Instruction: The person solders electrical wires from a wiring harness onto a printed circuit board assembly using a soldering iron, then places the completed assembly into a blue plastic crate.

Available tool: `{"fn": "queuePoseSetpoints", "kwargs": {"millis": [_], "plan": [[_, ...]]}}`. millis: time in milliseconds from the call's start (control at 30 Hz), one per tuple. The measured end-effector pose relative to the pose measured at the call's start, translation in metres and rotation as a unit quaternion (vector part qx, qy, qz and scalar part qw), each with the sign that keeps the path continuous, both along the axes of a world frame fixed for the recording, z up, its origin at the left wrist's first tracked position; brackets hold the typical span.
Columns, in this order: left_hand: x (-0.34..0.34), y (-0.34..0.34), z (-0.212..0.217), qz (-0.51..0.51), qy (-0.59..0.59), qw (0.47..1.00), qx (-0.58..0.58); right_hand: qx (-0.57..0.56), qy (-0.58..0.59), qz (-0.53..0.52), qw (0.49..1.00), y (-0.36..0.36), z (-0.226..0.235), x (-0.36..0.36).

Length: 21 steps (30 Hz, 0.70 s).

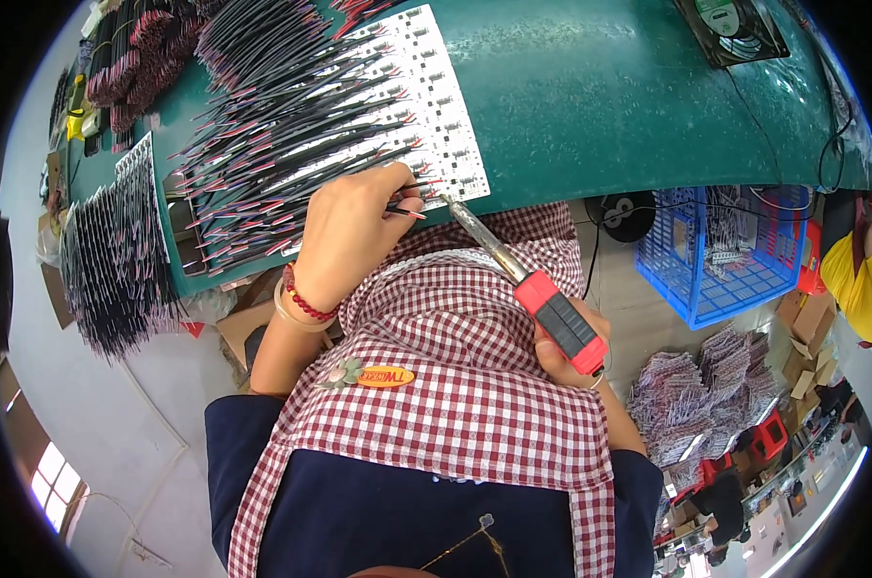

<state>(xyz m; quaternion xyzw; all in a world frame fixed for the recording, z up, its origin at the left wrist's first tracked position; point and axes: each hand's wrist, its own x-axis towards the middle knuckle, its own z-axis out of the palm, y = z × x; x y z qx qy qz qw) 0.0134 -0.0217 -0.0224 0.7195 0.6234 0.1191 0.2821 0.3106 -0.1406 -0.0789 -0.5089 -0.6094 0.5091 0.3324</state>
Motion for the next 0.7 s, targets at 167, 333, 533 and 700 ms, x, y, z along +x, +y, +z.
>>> {"fn": "queuePoseSetpoints", "kwargs": {"millis": [167, 333, 533, 700], "plan": [[0.000, -0.003, 0.000, 0.000, 0.002, 1.000, 0.004, -0.033, 0.091, -0.021, 0.995, -0.006, 0.000, 0.006], [0.000, -0.001, -0.001, 0.000, 0.000, 1.000, -0.003, -0.021, 0.092, -0.026, 0.995, -0.005, -0.001, 0.005], [-0.004, 0.001, -0.004, -0.007, -0.030, 1.000, -0.003, -0.026, 0.077, -0.003, 0.997, 0.001, 0.003, 0.005], [-0.003, 0.000, -0.005, -0.010, -0.022, 1.000, 0.013, -0.003, 0.036, 0.018, 0.999, 0.004, 0.003, 0.002]]}}
